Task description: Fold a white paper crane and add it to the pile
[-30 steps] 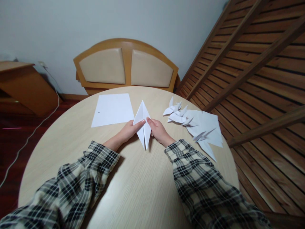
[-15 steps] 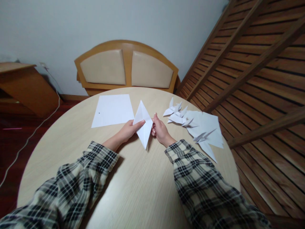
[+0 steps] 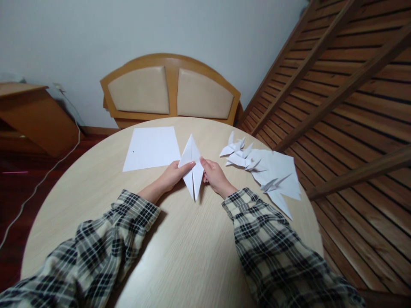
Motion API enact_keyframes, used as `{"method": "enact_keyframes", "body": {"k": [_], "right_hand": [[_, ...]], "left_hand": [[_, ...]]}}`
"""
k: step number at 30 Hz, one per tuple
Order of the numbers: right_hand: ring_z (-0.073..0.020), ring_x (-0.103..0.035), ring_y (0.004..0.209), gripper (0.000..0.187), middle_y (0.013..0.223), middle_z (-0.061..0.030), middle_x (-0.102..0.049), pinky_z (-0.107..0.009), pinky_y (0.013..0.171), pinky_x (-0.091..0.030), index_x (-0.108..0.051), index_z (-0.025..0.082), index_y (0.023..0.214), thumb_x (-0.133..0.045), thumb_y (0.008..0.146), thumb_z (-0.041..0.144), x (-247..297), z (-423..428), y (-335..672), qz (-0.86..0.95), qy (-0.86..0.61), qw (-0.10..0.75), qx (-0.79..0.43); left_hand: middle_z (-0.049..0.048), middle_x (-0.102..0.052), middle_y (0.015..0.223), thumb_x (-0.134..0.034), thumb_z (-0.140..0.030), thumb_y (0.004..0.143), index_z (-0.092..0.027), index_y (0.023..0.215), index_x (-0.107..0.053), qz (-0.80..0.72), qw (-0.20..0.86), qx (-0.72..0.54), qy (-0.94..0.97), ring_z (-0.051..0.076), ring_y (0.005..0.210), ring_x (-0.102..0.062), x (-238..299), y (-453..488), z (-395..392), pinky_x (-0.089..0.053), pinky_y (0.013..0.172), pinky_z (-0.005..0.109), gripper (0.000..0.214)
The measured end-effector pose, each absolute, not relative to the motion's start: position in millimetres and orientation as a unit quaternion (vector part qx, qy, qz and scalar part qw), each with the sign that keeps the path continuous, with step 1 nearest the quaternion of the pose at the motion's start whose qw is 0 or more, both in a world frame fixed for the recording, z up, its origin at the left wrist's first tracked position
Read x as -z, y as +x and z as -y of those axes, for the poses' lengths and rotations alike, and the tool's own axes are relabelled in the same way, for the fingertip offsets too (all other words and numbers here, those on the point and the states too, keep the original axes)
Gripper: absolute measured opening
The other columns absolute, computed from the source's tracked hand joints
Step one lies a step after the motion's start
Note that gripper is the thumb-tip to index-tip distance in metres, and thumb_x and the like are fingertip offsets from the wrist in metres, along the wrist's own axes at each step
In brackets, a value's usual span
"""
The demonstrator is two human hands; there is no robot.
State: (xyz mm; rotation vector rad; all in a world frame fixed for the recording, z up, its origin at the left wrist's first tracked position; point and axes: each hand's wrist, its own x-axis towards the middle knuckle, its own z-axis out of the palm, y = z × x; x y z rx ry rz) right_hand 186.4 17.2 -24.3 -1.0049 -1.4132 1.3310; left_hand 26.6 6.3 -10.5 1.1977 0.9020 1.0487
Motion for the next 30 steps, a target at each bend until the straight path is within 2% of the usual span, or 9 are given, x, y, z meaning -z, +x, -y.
{"method": "enact_keyframes", "body": {"k": [9,17,24,30], "right_hand": [[-0.0060,-0.036,0.037,0.049,0.052,0.0063,-0.040,-0.022,0.033,-0.022,-0.046,0.021,0.067,-0.052,0.081,0.067,19.5,-13.1,186.4,0.561,-0.398,0.468,-0.555],[-0.0063,-0.040,0.040,0.046,0.057,0.0060,-0.043,-0.022,0.036,-0.027,-0.049,0.021,0.073,-0.052,0.081,0.066,24.6,-17.4,186.7,0.574,-0.396,0.462,-0.548],[-0.0080,-0.038,0.040,0.042,0.050,0.0059,-0.042,-0.023,0.037,-0.027,-0.050,0.020,0.067,-0.057,0.080,0.060,21.4,-14.1,187.7,0.561,-0.399,0.455,-0.565],[-0.0094,-0.044,0.050,0.041,0.058,0.0032,-0.050,-0.024,0.048,-0.032,-0.055,0.017,0.071,-0.066,0.074,0.056,16.7,-12.0,186.0,0.545,-0.365,0.461,-0.598]], "left_hand": [[0.0144,-0.073,0.087,-0.068,-0.035,0.079,-0.011,0.088,-0.067,-0.387,0.609,-0.479,0.500,0.020,0.072,-0.064,13.1,26.7,-10.4,-0.049,0.067,0.032,0.026],[0.0150,-0.072,0.089,-0.067,-0.035,0.079,-0.010,0.088,-0.067,-0.381,0.615,-0.485,0.491,0.021,0.075,-0.065,13.2,26.8,-11.1,-0.050,0.071,0.034,0.026],[0.0135,-0.072,0.086,-0.071,-0.035,0.075,-0.011,0.090,-0.067,-0.391,0.619,-0.462,0.501,0.020,0.069,-0.064,11.3,26.7,-8.2,-0.049,0.066,0.032,0.029],[0.0105,-0.071,0.079,-0.071,-0.036,0.075,-0.010,0.086,-0.069,-0.387,0.607,-0.398,0.570,0.016,0.064,-0.060,12.7,22.7,-7.1,-0.044,0.060,0.028,0.028]]}}
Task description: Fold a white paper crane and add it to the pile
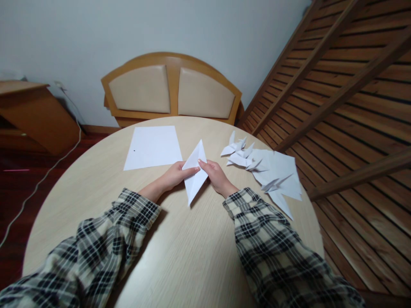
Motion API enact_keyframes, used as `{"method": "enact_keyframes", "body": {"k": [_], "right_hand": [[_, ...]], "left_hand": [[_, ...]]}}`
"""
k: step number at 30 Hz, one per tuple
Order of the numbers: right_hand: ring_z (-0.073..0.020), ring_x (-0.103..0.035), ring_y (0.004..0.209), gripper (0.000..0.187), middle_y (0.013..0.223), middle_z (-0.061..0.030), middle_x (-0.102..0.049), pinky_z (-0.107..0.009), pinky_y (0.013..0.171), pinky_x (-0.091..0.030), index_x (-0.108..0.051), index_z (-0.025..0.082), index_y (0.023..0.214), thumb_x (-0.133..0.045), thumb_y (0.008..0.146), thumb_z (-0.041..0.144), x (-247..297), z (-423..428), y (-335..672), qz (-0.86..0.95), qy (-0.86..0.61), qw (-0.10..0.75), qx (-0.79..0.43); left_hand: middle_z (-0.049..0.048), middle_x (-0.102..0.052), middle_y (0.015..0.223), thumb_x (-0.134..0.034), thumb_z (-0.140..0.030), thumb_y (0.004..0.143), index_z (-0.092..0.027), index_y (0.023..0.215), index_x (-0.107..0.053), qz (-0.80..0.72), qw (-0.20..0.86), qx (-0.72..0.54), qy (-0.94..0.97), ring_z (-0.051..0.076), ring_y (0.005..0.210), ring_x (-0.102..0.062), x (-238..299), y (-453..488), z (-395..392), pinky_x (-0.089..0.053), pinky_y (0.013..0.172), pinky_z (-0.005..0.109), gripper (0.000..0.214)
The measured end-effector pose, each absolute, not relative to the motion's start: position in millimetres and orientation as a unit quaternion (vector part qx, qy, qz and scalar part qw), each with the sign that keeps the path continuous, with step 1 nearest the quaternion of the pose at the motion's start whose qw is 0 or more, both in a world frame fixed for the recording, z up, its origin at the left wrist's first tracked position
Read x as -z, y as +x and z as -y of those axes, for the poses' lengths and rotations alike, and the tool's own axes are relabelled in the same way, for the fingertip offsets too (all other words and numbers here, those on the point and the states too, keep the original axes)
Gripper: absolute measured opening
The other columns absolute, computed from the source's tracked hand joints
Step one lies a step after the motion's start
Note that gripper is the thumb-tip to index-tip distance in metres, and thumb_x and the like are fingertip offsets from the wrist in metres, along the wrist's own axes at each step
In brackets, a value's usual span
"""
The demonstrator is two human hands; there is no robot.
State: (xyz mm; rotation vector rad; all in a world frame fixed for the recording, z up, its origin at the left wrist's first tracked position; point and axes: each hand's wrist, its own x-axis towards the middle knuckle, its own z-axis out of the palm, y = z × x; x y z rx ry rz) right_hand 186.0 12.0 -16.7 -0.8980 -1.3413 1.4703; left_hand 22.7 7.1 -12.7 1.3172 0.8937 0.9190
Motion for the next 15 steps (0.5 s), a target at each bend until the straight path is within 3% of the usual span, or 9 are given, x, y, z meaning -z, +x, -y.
{"method": "enact_keyframes", "body": {"k": [7,15], "right_hand": [[-0.0112,-0.049,0.058,0.042,0.065,0.0013,-0.056,-0.027,0.057,-0.037,-0.058,0.017,0.074,-0.067,0.073,0.058,16.2,-12.7,186.8,0.551,-0.352,0.447,-0.610],[-0.0109,-0.047,0.057,0.043,0.064,0.0020,-0.055,-0.026,0.055,-0.035,-0.058,0.017,0.073,-0.070,0.069,0.058,20.3,-16.7,186.9,0.542,-0.357,0.449,-0.614]], "left_hand": [[0.0091,-0.070,0.079,-0.070,-0.039,0.077,-0.011,0.086,-0.070,-0.375,0.608,-0.369,0.595,0.015,0.065,-0.058,14.0,19.9,-7.3,-0.042,0.061,0.027,0.030],[0.0070,-0.066,0.073,-0.068,-0.042,0.078,-0.010,0.079,-0.067,-0.369,0.611,-0.427,0.555,0.014,0.062,-0.055,12.6,21.8,-11.9,-0.040,0.058,0.026,0.032]]}}
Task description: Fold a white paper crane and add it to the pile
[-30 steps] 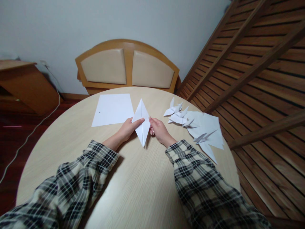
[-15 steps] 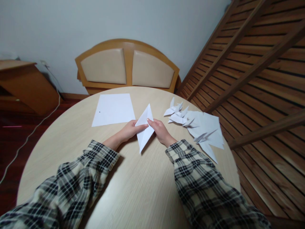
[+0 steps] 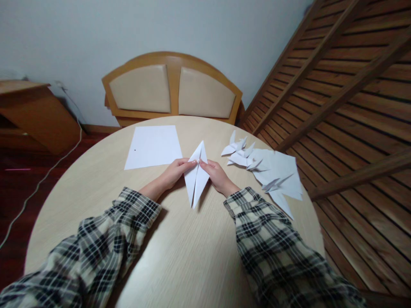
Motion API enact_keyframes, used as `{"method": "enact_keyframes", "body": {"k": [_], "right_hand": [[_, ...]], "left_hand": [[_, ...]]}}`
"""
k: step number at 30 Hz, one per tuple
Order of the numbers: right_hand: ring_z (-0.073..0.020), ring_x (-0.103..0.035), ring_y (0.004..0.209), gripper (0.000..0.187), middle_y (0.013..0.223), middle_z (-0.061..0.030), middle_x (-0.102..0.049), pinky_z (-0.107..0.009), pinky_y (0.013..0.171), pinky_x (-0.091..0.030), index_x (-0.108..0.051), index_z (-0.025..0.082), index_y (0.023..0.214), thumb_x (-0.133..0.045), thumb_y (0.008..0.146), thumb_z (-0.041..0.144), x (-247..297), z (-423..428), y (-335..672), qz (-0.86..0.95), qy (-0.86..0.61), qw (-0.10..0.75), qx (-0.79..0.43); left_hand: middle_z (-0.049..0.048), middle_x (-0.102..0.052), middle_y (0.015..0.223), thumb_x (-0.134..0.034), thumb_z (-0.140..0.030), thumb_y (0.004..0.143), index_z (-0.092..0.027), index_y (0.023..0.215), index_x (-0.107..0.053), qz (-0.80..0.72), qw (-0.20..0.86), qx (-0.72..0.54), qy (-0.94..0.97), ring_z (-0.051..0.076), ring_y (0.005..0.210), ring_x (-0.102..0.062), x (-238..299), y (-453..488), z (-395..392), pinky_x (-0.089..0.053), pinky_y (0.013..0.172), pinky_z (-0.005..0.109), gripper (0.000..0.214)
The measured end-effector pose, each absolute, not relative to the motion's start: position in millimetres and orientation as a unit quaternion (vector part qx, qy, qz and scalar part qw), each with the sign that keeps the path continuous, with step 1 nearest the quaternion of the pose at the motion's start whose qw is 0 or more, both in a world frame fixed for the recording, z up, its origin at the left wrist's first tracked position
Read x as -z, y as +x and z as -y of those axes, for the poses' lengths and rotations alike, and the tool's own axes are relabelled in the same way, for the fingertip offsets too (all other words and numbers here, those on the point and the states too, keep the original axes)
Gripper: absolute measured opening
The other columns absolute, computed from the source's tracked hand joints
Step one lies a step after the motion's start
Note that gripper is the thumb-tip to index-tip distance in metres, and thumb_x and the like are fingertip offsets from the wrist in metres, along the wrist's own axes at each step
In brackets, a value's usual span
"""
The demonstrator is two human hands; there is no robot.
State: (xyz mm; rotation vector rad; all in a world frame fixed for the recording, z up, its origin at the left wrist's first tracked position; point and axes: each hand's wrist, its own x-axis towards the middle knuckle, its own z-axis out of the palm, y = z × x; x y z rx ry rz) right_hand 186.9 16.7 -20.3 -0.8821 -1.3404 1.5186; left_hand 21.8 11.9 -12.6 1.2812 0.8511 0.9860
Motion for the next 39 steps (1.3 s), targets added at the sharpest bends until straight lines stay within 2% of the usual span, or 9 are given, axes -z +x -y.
{"method": "enact_keyframes", "body": {"k": [3,12,20,25,30,39], "right_hand": [[-0.0124,-0.050,0.061,0.045,0.067,0.0004,-0.058,-0.027,0.057,-0.036,-0.060,0.016,0.073,-0.073,0.065,0.058,19.4,-16.4,186.7,0.546,-0.349,0.437,-0.624],[-0.0145,-0.056,0.066,0.039,0.071,-0.0017,-0.062,-0.030,0.064,-0.041,-0.064,0.015,0.076,-0.069,0.073,0.054,16.7,-12.9,189.8,0.577,-0.326,0.398,-0.634],[-0.0126,-0.053,0.064,0.041,0.068,0.0001,-0.059,-0.027,0.061,-0.039,-0.062,0.016,0.076,-0.066,0.076,0.057,19.7,-16.6,190.3,0.549,-0.311,0.417,-0.654],[-0.0100,-0.045,0.054,0.042,0.060,0.0027,-0.052,-0.025,0.053,-0.033,-0.060,0.017,0.072,-0.067,0.074,0.058,19.2,-16.6,190.5,0.550,-0.336,0.424,-0.636],[-0.0109,-0.050,0.058,0.037,0.064,0.0008,-0.058,-0.025,0.054,-0.035,-0.064,0.016,0.076,-0.069,0.072,0.052,17.4,-16.5,191.6,0.554,-0.340,0.413,-0.638],[-0.0111,-0.051,0.058,0.035,0.064,0.0001,-0.061,-0.025,0.053,-0.036,-0.063,0.015,0.070,-0.071,0.069,0.049,16.8,-16.4,191.5,0.563,-0.335,0.390,-0.647]], "left_hand": [[0.0053,-0.064,0.070,-0.066,-0.042,0.080,-0.011,0.079,-0.066,-0.359,0.620,-0.442,0.539,0.013,0.060,-0.054,12.1,22.2,-13.0,-0.040,0.055,0.025,0.031],[0.0036,-0.061,0.063,-0.063,-0.041,0.082,-0.011,0.073,-0.065,-0.359,0.631,-0.429,0.538,0.011,0.054,-0.051,14.1,22.1,-11.7,-0.037,0.050,0.023,0.032],[0.0058,-0.068,0.069,-0.068,-0.044,0.077,-0.010,0.076,-0.067,-0.368,0.655,-0.391,0.532,0.013,0.058,-0.057,9.8,20.2,-10.2,-0.043,0.055,0.025,0.034],[0.0060,-0.068,0.068,-0.066,-0.042,0.078,-0.010,0.077,-0.069,-0.379,0.659,-0.353,0.545,0.013,0.056,-0.057,5.2,20.3,-8.0,-0.042,0.054,0.025,0.032],[0.0034,-0.063,0.061,-0.065,-0.043,0.078,-0.010,0.067,-0.066,-0.379,0.632,-0.351,0.578,0.011,0.053,-0.052,5.8,21.0,-6.9,-0.037,0.051,0.023,0.035],[0.0014,-0.059,0.063,-0.059,-0.049,0.083,-0.012,0.073,-0.062,-0.367,0.612,-0.376,0.591,0.010,0.053,-0.047,5.2,24.7,-5.1,-0.037,0.050,0.022,0.038]]}}
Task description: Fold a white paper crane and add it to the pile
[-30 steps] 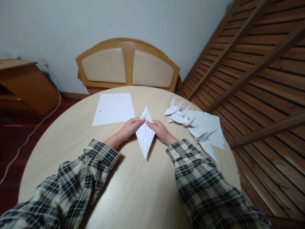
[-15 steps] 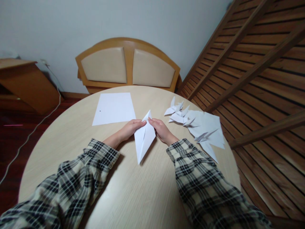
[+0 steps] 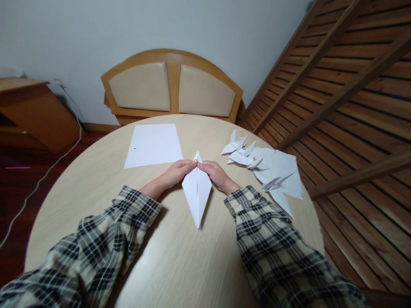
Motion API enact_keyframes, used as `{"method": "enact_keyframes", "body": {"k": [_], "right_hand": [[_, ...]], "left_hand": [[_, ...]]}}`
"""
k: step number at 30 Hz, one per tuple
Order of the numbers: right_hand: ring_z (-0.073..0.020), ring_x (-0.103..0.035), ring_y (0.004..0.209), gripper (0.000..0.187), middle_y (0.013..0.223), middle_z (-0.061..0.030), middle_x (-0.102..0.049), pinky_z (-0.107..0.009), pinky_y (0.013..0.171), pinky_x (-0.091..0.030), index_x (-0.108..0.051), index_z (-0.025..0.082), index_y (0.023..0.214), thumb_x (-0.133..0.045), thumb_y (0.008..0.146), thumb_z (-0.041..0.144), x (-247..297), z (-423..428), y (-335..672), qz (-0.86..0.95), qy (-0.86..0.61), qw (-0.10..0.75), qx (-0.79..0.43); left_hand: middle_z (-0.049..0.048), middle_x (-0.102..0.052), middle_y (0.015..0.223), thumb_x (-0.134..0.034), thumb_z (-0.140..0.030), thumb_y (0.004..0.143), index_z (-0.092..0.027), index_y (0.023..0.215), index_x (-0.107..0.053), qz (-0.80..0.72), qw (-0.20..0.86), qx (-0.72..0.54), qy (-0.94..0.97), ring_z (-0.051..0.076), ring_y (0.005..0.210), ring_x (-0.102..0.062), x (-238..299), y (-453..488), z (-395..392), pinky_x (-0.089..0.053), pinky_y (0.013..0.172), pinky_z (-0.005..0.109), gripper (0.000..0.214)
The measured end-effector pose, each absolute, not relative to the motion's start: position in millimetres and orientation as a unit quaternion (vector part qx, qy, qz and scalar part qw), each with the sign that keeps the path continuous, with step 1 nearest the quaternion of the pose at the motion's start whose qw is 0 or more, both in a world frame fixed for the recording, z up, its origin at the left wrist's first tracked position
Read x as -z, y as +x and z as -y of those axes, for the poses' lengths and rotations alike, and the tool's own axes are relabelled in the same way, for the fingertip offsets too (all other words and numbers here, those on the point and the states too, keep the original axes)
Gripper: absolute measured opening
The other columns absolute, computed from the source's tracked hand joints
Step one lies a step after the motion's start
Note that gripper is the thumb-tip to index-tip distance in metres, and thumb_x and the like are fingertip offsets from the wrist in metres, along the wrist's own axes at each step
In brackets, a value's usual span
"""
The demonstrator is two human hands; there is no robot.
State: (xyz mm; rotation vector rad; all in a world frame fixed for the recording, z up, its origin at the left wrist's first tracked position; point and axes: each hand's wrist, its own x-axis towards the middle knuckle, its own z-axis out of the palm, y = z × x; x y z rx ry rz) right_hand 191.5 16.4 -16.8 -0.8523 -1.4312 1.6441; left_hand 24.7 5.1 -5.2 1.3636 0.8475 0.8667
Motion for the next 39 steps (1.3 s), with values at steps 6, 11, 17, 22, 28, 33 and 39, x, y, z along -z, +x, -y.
{"method": "enact_keyframes", "body": {"k": [6,11,17,22,28,33,39], "right_hand": [[-0.0116,-0.050,0.060,0.037,0.066,-0.0005,-0.061,-0.025,0.054,-0.035,-0.064,0.015,0.074,-0.069,0.070,0.051,15.4,-14.5,189.8,0.572,-0.343,0.397,-0.630],[-0.0096,-0.041,0.052,0.035,0.058,0.0034,-0.049,-0.024,0.048,-0.028,-0.060,0.017,0.071,-0.063,0.076,0.052,12.3,-12.5,191.1,0.603,-0.333,0.408,-0.599],[-0.0085,-0.033,0.044,0.043,0.050,0.0064,-0.038,-0.024,0.041,-0.020,-0.049,0.020,0.066,-0.057,0.080,0.060,11.2,-11.1,189.3,0.601,-0.352,0.408,-0.590],[-0.0079,-0.035,0.045,0.037,0.053,0.0065,-0.039,-0.024,0.042,-0.021,-0.049,0.020,0.067,-0.059,0.080,0.053,14.2,-12.8,188.7,0.613,-0.349,0.411,-0.577],[-0.0082,-0.034,0.046,0.035,0.053,0.0065,-0.037,-0.024,0.043,-0.021,-0.048,0.020,0.065,-0.059,0.079,0.050,13.3,-13.3,188.5,0.606,-0.356,0.418,-0.576],[-0.0083,-0.033,0.046,0.035,0.051,0.0063,-0.037,-0.024,0.043,-0.019,-0.049,0.020,0.063,-0.061,0.077,0.050,11.6,-12.0,188.9,0.600,-0.350,0.411,-0.590],[-0.0079,-0.033,0.044,0.042,0.049,0.0069,-0.037,-0.024,0.041,-0.020,-0.048,0.020,0.062,-0.060,0.078,0.057,10.1,-10.6,188.2,0.598,-0.351,0.412,-0.591]], "left_hand": [[0.0016,-0.059,0.062,-0.062,-0.052,0.079,-0.012,0.071,-0.062,-0.362,0.620,-0.388,0.578,0.010,0.053,-0.048,8.2,23.4,-8.0,-0.037,0.049,0.022,0.041],[0.0055,-0.066,0.068,-0.061,-0.051,0.080,-0.011,0.076,-0.065,-0.373,0.627,-0.369,0.575,0.012,0.056,-0.055,8.8,21.3,-8.4,-0.042,0.053,0.024,0.040],[0.0097,-0.071,0.076,-0.059,-0.049,0.081,-0.010,0.083,-0.070,-0.341,0.650,-0.307,0.605,0.014,0.061,-0.060,3.7,20.4,-3.8,-0.046,0.058,0.026,0.041],[0.0032,-0.062,0.062,-0.058,-0.050,0.083,-0.011,0.077,-0.068,-0.352,0.614,-0.301,0.639,0.010,0.050,-0.049,3.8,19.3,-2.5,-0.037,0.049,0.023,0.041],[0.0028,-0.059,0.063,-0.055,-0.047,0.087,-0.012,0.073,-0.066,-0.349,0.567,-0.319,0.675,0.010,0.053,-0.047,6.1,20.5,-4.0,-0.036,0.050,0.023,0.039],[0.0055,-0.066,0.072,-0.058,-0.047,0.084,-0.012,0.081,-0.070,-0.336,0.582,-0.327,0.665,0.012,0.059,-0.054,6.6,20.5,-5.8,-0.042,0.056,0.025,0.038],[0.0069,-0.069,0.076,-0.059,-0.047,0.083,-0.011,0.085,-0.071,-0.333,0.620,-0.313,0.638,0.012,0.060,-0.057,7.1,17.9,-5.3,-0.044,0.058,0.025,0.037]]}}
